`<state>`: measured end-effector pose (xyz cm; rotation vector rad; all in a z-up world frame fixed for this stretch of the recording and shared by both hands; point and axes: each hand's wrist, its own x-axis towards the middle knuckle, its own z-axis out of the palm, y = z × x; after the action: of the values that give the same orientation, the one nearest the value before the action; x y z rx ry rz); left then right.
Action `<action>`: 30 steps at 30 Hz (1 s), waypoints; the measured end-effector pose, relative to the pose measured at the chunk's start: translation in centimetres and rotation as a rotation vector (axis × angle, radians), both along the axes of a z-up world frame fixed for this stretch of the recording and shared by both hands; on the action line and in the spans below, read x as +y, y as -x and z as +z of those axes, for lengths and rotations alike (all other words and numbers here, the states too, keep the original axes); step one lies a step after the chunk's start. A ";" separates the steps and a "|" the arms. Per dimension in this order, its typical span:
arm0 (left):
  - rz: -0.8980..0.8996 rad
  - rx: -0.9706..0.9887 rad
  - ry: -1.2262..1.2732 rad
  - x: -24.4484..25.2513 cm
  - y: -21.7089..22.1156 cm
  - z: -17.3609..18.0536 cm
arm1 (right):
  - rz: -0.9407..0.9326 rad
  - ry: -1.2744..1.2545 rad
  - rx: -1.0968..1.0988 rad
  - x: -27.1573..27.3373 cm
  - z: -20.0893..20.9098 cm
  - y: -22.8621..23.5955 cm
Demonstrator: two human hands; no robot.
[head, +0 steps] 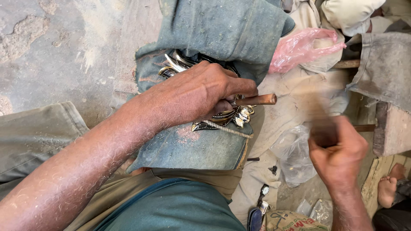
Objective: The person uses a hammer and chisel to shape a decorative metal piece resting on a cloth-covered lap. They repeatedly strike the chisel to refine the metal's form, occasionally adjusting the piece's position.
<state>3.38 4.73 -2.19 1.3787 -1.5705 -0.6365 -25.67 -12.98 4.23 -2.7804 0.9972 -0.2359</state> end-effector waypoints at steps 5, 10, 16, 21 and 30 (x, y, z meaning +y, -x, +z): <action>0.009 0.015 0.007 0.1 0.0 -0.2 | 0.076 -0.119 -0.172 0.1 0.1 0.1; -0.013 -0.007 -0.018 0.0 -0.4 -0.3 | 0.072 -0.064 -0.112 0.0 0.6 0.8; -0.002 -0.001 0.049 -0.1 -0.3 -0.7 | 0.047 -0.222 -0.226 0.3 0.9 0.3; -0.045 0.030 0.024 0.0 -0.6 -1.0 | -0.006 -0.141 -0.162 0.9 1.3 -0.1; 0.032 0.087 0.012 0.1 -0.1 -0.3 | -0.087 -0.475 -0.397 2.1 1.1 0.6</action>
<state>3.49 4.88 -2.52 1.3474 -1.4785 -0.6583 -26.23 -10.90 5.33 -2.1563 0.9264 -0.4723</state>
